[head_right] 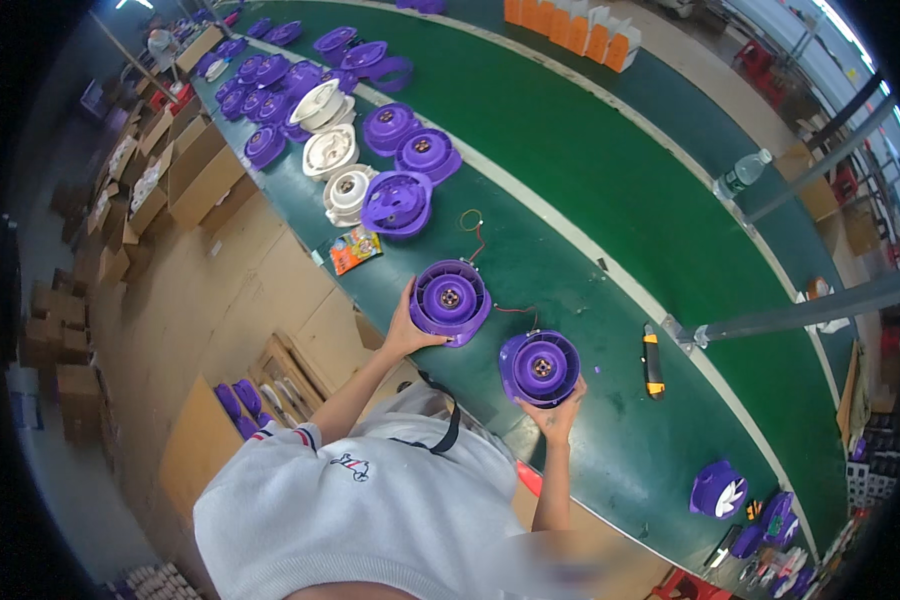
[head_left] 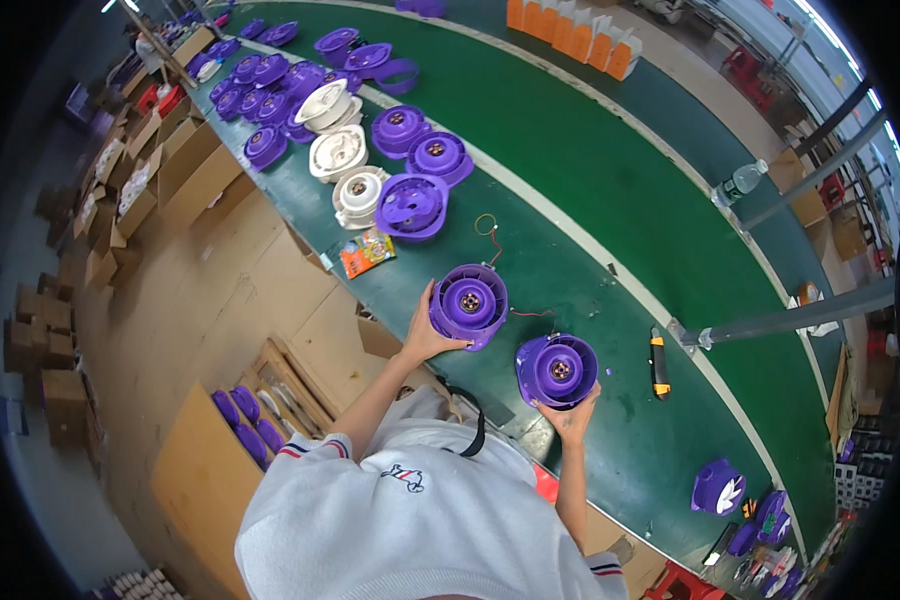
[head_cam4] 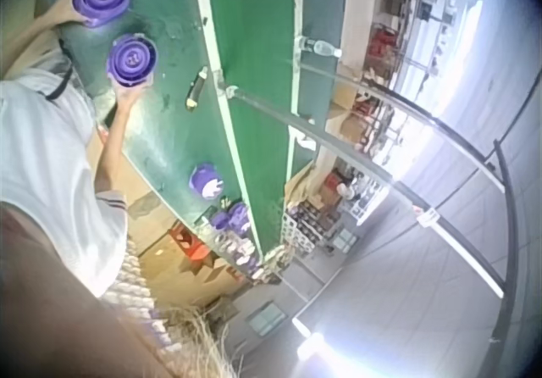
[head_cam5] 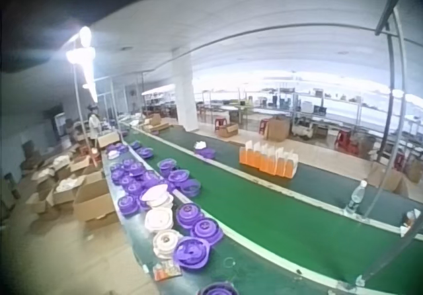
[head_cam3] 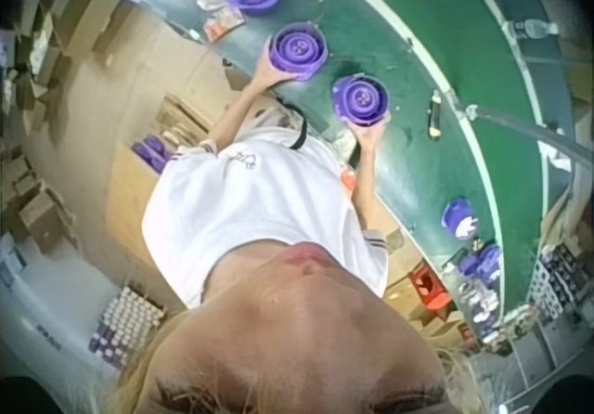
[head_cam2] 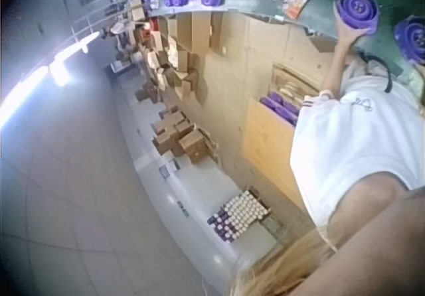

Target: The person assembles plastic fan housings by fitting outer rings onto inner fan bases by hand, stacks the assembled units onto a cardboard pallet, and places cardboard sheets between stacked layers.

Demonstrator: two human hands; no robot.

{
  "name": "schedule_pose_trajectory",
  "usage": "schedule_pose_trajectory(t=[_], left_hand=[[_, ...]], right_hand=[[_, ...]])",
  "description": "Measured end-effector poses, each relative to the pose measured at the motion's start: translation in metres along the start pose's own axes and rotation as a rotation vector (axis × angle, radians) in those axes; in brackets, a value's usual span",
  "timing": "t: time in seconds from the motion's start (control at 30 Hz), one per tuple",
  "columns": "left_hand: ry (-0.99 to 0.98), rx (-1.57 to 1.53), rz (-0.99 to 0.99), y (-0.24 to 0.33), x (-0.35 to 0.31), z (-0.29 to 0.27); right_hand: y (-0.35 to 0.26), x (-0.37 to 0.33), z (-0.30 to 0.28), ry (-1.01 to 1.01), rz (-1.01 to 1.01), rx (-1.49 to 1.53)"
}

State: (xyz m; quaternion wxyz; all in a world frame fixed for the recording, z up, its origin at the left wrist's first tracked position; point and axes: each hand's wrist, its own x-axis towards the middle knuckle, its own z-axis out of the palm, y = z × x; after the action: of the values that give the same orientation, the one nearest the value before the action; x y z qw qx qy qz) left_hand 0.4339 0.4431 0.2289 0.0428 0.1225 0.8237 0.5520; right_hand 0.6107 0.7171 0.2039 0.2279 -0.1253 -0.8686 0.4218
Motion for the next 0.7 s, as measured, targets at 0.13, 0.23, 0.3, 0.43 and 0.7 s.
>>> schedule_pose_trajectory(t=[0.13, 0.23, 0.3, 0.43, 0.7], left_hand=[[0.036, 0.134, -0.012, -0.011, -0.03, -0.024], [0.004, 0.344, 0.054, -0.03, -0.055, -0.032], [-0.009, 0.302, 0.044, -0.038, -0.07, -0.034], [-0.045, 0.175, 0.042, -0.034, -0.082, -0.036], [-0.004, 0.025, 0.154, -0.05, -0.083, -0.032]], right_hand=[[-0.02, -0.023, 0.011, -0.048, -0.047, 0.035], [-0.039, -0.045, 0.013, -0.1, -0.048, -0.042], [-0.043, -0.06, 0.017, -0.114, -0.025, -0.035], [-0.042, -0.087, 0.023, -0.026, 0.01, -0.078], [-0.063, -0.114, 0.028, 0.101, 0.085, -0.126]])
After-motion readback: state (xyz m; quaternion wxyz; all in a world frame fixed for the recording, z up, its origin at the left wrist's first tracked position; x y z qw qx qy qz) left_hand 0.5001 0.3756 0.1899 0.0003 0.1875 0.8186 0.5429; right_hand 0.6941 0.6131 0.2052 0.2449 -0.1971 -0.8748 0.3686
